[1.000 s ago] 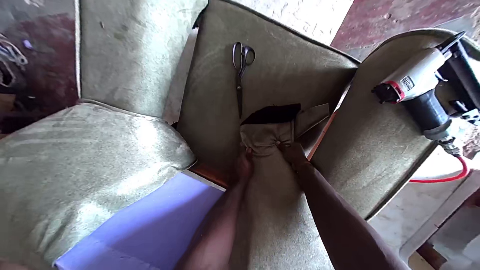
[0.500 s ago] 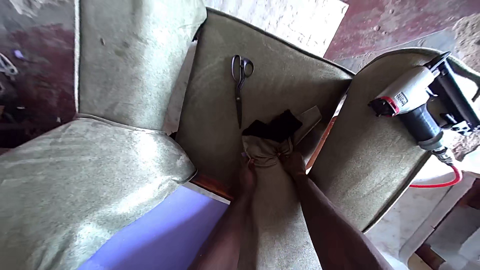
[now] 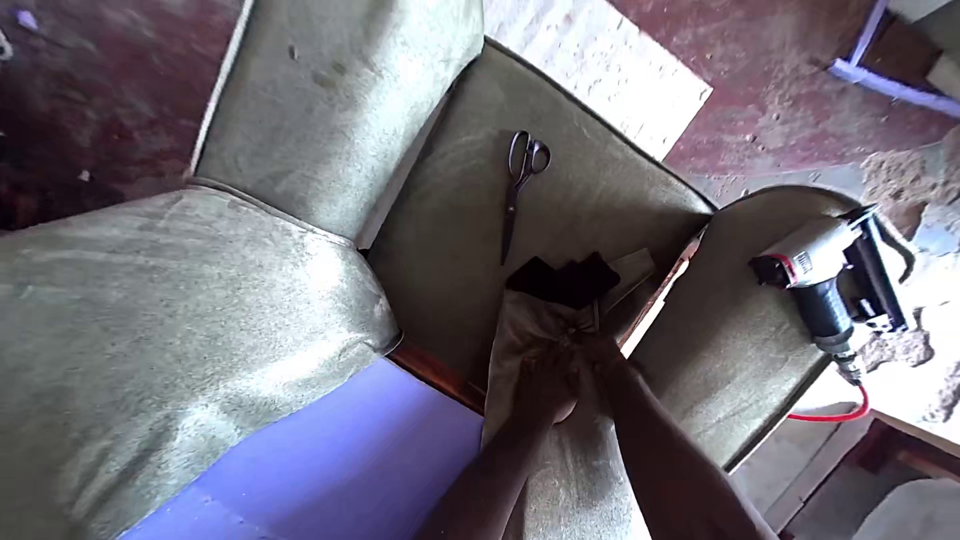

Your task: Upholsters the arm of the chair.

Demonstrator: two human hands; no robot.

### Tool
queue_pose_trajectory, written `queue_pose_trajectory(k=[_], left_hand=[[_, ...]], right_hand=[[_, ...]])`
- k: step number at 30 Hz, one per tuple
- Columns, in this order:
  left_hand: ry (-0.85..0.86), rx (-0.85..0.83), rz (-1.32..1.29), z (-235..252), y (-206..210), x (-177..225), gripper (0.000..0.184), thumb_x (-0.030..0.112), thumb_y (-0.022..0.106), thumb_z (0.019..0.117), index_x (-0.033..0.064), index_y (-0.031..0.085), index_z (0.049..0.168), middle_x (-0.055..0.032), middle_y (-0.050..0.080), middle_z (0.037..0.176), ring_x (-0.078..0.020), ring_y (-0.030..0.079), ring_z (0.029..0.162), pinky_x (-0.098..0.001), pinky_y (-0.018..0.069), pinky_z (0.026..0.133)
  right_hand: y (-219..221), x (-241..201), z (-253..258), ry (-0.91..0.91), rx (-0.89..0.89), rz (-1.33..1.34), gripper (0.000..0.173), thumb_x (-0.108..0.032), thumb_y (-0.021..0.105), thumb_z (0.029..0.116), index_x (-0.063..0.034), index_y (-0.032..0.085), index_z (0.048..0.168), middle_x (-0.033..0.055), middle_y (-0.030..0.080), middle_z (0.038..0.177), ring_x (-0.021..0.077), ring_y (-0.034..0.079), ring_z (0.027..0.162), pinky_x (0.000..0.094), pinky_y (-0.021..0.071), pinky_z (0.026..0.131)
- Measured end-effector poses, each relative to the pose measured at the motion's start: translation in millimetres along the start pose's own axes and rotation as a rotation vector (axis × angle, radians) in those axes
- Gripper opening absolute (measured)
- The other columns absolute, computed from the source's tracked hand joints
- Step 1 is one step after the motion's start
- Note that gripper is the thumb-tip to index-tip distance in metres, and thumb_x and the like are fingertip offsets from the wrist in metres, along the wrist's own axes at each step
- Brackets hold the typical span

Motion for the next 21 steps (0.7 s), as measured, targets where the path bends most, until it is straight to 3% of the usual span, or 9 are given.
queue_pose_trajectory(k=[2, 4, 5, 7, 12, 15, 17, 19, 21], left_hand=[[-0.001, -0.047, 0.018, 0.6, -4.2, 2.0, 0.055, 0.049, 0.029, 0.1081, 0.0343, 0.035, 0.160, 0.0084, 0.032, 0.168, -0.0184, 0.029, 0.155, -0.0573, 0.0232, 0.124], [-0.005, -0.069, 0.016, -1.8, -8.8, 3.2, 0.058, 0.044, 0.048, 0.1020, 0.0284, 0.042, 0.157, 0.0034, 0.041, 0.163, -0.0219, 0.038, 0.150, -0.0561, 0.0278, 0.122], [-0.002, -0.054, 0.008, -3.6, -11.4, 3.8, 0.059, 0.040, 0.057, 0.0974, 0.0234, 0.049, 0.153, -0.0007, 0.047, 0.158, -0.0241, 0.044, 0.145, -0.0557, 0.0311, 0.120], [0.007, -0.044, -0.016, -3.5, -11.7, 1.2, 0.059, 0.040, 0.064, 0.0946, 0.0189, 0.053, 0.149, -0.0046, 0.053, 0.152, -0.0263, 0.050, 0.140, -0.0549, 0.0356, 0.118], [0.061, 0.102, -0.026, -6.3, -6.5, -15.1, 0.037, 0.034, 0.051, 0.1049, 0.0236, 0.064, 0.138, -0.0030, 0.061, 0.144, -0.0255, 0.058, 0.132, -0.0513, 0.0487, 0.108], [0.051, 0.131, 0.109, -5.1, -2.7, -19.6, 0.038, 0.039, 0.047, 0.1064, 0.0220, 0.067, 0.134, -0.0073, 0.061, 0.140, -0.0290, 0.059, 0.127, -0.0509, 0.0495, 0.105], [0.040, 0.036, 0.146, -2.8, -6.1, -21.1, 0.041, 0.034, 0.045, 0.1055, 0.0206, 0.063, 0.140, -0.0076, 0.058, 0.145, -0.0285, 0.055, 0.133, -0.0512, 0.0422, 0.112], [-0.028, -0.151, 0.165, -0.1, -16.7, -16.3, 0.045, 0.031, 0.056, 0.0995, 0.0169, 0.061, 0.142, -0.0102, 0.057, 0.146, -0.0318, 0.054, 0.133, -0.0556, 0.0415, 0.112], [-0.117, -0.320, 0.183, 8.3, -20.5, -12.2, 0.043, 0.031, 0.070, 0.0910, 0.0106, 0.068, 0.128, -0.0145, 0.063, 0.135, -0.0360, 0.060, 0.124, -0.0618, 0.0472, 0.101]], right_hand=[[-2.3, -17.3, -38.2, -0.114, 0.208, -0.190, 0.049, -0.030, 0.073, 0.0934, 0.0030, 0.061, 0.128, 0.0284, 0.064, 0.125, 0.0426, 0.062, 0.117, 0.0602, 0.0500, 0.099], [1.6, -21.4, -73.9, -0.415, 0.281, -0.425, 0.046, -0.020, 0.061, 0.1003, 0.0018, 0.053, 0.140, 0.0274, 0.050, 0.145, 0.0430, 0.052, 0.133, 0.0572, 0.0469, 0.108], [2.3, -18.9, -83.6, -0.547, 0.224, -0.601, 0.038, -0.017, 0.056, 0.1018, -0.0002, 0.054, 0.136, 0.0262, 0.049, 0.145, 0.0416, 0.054, 0.132, 0.0553, 0.0510, 0.105], [-1.3, -5.7, -83.3, -0.645, -0.021, -0.952, 0.038, -0.012, 0.062, 0.0966, -0.0002, 0.058, 0.133, 0.0247, 0.052, 0.142, 0.0395, 0.053, 0.132, 0.0532, 0.0489, 0.107], [-5.2, -7.6, -69.7, -0.482, -0.332, -1.311, 0.048, -0.028, 0.067, 0.0944, -0.0027, 0.061, 0.135, 0.0208, 0.057, 0.142, 0.0388, 0.053, 0.133, 0.0609, 0.0397, 0.111], [-1.0, -22.2, -68.9, -0.322, -0.437, -1.316, 0.038, -0.034, 0.062, 0.0985, -0.0011, 0.069, 0.116, 0.0240, 0.067, 0.123, 0.0428, 0.063, 0.118, 0.0660, 0.0494, 0.095], [1.7, -29.9, -58.6, -0.249, -0.501, -1.253, 0.042, -0.038, 0.059, 0.0998, 0.0009, 0.069, 0.112, 0.0253, 0.067, 0.120, 0.0434, 0.064, 0.116, 0.0668, 0.0490, 0.095], [4.3, -31.8, -42.7, -0.185, -0.597, -1.171, 0.041, -0.035, 0.061, 0.0998, 0.0028, 0.068, 0.114, 0.0258, 0.068, 0.116, 0.0421, 0.065, 0.109, 0.0655, 0.0493, 0.092], [11.5, -16.1, -23.9, -0.138, -0.654, -1.118, 0.034, -0.030, 0.058, 0.1017, 0.0004, 0.067, 0.116, 0.0213, 0.068, 0.107, 0.0350, 0.066, 0.095, 0.0588, 0.0515, 0.083]])
Point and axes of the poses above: each hand's wrist, its own z-axis towards the middle knuckle, its own y-axis out of the palm, x = y × z, the point moved 1 cm from there along z, towards the middle knuckle
